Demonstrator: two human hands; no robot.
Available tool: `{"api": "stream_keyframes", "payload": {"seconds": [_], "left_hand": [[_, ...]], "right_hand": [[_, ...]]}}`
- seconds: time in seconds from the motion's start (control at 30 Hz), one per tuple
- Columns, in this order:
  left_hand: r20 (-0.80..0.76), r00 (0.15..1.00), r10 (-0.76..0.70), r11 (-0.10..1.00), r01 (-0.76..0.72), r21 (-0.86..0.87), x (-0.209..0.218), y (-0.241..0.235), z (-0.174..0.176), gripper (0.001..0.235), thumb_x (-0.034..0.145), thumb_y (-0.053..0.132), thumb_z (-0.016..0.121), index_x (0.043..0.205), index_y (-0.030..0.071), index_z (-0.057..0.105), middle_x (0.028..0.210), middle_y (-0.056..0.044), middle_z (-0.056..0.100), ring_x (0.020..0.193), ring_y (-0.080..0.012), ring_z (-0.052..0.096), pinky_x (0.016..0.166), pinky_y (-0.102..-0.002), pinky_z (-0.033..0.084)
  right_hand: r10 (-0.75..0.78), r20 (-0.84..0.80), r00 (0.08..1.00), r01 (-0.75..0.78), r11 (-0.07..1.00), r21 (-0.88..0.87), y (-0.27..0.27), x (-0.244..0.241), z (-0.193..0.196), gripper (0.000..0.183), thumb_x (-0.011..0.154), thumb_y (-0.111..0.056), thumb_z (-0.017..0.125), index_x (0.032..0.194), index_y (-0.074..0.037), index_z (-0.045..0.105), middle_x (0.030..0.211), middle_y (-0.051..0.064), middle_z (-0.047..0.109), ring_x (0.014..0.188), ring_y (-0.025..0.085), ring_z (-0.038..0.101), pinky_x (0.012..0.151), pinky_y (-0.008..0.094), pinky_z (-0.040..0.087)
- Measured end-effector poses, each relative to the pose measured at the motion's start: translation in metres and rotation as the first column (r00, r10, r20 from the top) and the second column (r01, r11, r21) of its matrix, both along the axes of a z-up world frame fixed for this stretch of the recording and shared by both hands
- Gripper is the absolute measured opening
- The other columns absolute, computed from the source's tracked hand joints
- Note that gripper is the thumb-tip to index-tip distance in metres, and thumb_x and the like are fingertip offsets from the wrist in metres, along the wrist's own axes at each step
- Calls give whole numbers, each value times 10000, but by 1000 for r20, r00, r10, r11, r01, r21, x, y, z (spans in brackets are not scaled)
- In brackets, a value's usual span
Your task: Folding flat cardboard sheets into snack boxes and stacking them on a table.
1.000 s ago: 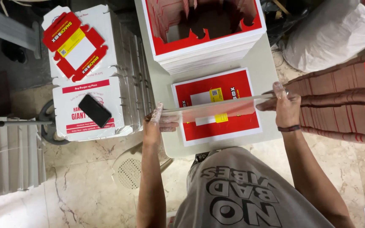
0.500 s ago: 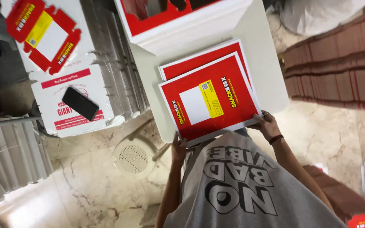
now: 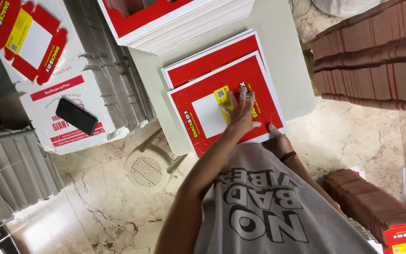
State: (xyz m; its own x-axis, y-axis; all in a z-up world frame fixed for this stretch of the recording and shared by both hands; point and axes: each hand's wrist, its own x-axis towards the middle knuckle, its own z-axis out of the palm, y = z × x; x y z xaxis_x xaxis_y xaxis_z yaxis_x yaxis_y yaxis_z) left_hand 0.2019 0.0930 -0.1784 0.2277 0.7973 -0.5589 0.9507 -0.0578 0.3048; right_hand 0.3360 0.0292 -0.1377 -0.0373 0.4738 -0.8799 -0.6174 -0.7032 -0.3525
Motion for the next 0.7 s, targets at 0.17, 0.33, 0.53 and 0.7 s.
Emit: {"api": "stream_keyframes", "payload": {"seconds": [0.17, 0.33, 0.53, 0.7], "left_hand": [[-114, 993, -12, 991, -3, -131, 30, 8, -14, 1286, 767, 373, 921, 1648, 156, 9, 1668, -305, -138, 1418, -721, -114, 870, -962, 203], [-145, 989, -28, 989, 6, -151, 25, 21, -7, 1284, 807, 427, 889, 1652, 176, -46, 1678, -255, -191, 1439, -694, -121, 880, -962, 213], [-115, 970, -212, 973, 200, -111, 11, 10, 0, 1100, 850, 406, 837, 1650, 266, 96, 1696, -213, -163, 1483, -636, -57, 967, -900, 284], [-121, 967, -227, 971, 214, -110, 10, 10, -14, 1125, 863, 384, 832, 1652, 306, 34, 1717, -136, -158, 1501, -601, -120, 935, -943, 237]], "right_hand": [[205, 428, 880, -274, 956, 106, -42, 42, -91, 633, 957, -406, 788, 1313, 90, 623, 1154, 317, 670, 1047, 440, 662, 883, 583, 561], [243, 783, 573, -697, 646, 309, -29, 69, -99, 488, 981, -251, 769, 588, 0, 624, 536, 26, 442, 541, 168, 456, 698, 285, 448], [624, 367, 690, -648, 758, -70, 53, 67, -46, 719, 862, -543, 805, 1208, 78, 695, 1019, 305, 718, 899, 429, 705, 805, 600, 552], [467, 869, 163, -934, 357, -16, 54, 79, -121, 387, 868, -229, 722, 582, 10, 617, 461, 178, 507, 474, 272, 496, 498, 396, 400]]}}
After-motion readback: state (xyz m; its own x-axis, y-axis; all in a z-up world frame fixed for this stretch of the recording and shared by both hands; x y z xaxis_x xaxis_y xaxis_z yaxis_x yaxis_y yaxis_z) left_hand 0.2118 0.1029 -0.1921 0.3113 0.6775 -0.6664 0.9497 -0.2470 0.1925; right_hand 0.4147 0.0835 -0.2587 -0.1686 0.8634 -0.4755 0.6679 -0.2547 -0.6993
